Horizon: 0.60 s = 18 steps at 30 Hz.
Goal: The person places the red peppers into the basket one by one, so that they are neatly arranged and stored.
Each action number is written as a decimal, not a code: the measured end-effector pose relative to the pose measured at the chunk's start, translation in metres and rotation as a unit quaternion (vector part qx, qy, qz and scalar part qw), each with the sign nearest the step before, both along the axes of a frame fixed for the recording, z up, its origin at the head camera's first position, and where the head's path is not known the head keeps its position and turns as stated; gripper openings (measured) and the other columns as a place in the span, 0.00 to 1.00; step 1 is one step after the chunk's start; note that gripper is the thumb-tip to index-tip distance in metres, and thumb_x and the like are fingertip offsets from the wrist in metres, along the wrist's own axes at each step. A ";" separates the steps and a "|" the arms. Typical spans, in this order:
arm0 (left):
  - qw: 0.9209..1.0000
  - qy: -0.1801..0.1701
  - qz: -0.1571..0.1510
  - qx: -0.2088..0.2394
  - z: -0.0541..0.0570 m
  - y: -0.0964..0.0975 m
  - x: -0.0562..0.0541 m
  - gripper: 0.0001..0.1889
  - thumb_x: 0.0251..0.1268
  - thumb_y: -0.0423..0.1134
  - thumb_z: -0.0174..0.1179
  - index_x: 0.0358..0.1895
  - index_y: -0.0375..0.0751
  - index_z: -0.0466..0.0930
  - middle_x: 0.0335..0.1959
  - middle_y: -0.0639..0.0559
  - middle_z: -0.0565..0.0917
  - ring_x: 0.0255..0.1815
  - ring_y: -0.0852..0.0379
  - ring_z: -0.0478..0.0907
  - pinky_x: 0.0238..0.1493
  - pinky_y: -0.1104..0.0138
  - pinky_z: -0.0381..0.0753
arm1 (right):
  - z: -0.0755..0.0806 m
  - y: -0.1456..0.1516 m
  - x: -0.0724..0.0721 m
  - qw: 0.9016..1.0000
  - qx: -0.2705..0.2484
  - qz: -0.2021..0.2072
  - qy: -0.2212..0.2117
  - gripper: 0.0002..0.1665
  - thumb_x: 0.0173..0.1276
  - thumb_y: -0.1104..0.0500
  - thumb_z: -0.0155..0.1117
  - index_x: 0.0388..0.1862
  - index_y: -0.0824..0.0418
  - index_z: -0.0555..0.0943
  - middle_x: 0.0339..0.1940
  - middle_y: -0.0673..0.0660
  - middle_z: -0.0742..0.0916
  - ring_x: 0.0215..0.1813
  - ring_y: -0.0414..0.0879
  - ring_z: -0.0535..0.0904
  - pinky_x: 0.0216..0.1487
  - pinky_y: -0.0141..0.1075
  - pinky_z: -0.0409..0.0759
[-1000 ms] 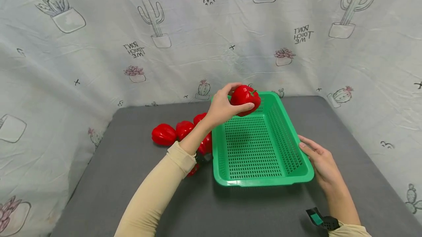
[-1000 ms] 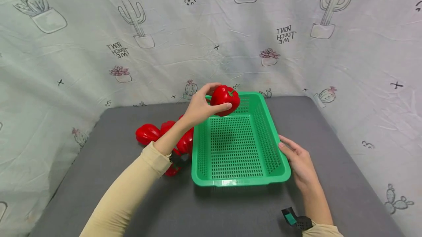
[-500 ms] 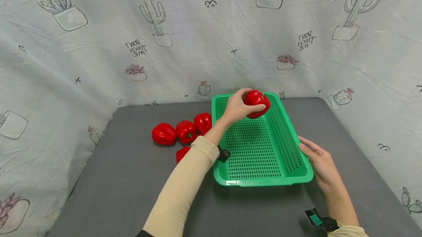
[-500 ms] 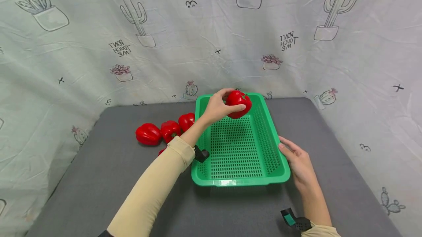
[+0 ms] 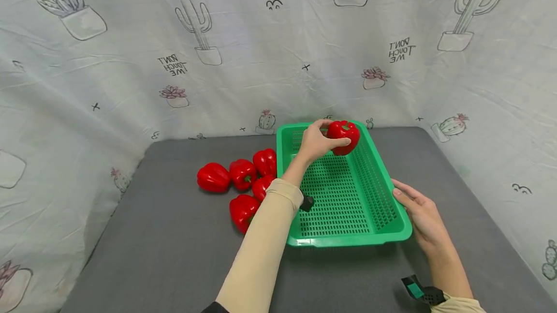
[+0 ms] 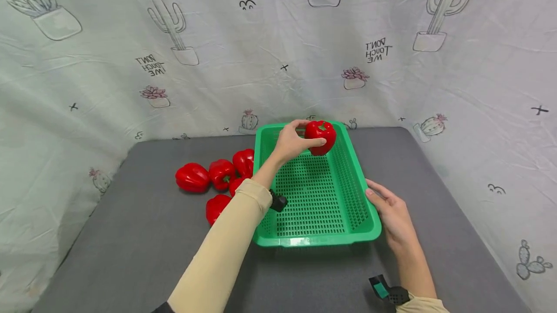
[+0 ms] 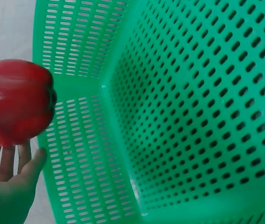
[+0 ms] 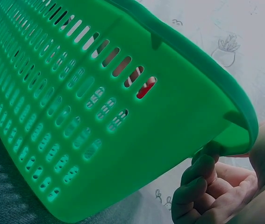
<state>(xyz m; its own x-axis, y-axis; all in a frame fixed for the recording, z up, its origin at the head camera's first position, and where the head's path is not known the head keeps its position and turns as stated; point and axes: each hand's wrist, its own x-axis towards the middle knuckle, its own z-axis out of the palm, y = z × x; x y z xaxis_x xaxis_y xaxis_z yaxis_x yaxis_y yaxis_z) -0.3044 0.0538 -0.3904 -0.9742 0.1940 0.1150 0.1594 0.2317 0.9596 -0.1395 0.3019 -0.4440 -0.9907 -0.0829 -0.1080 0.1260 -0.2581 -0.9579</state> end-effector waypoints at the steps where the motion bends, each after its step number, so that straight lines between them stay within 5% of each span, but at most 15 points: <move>1: 1.000 0.001 0.004 -0.003 -0.002 0.000 0.000 0.32 0.49 0.47 0.77 0.59 0.46 0.76 0.48 0.56 0.79 0.47 0.57 0.76 0.36 0.64 0.82 | 0.000 0.000 0.000 1.000 -0.001 0.000 0.000 0.24 0.76 0.58 0.59 0.69 0.55 0.74 0.43 0.54 0.88 0.40 0.43 0.85 0.37 0.36 0.84; 18: 0.999 -0.017 0.040 0.000 -0.045 0.017 -0.003 0.34 0.51 0.42 0.77 0.63 0.44 0.75 0.55 0.56 0.77 0.53 0.56 0.72 0.41 0.64 0.81 | -0.006 -0.005 0.003 0.999 0.033 -0.019 0.004 0.28 0.75 0.55 0.60 0.71 0.59 0.70 0.47 0.54 0.88 0.44 0.45 0.86 0.40 0.38 0.84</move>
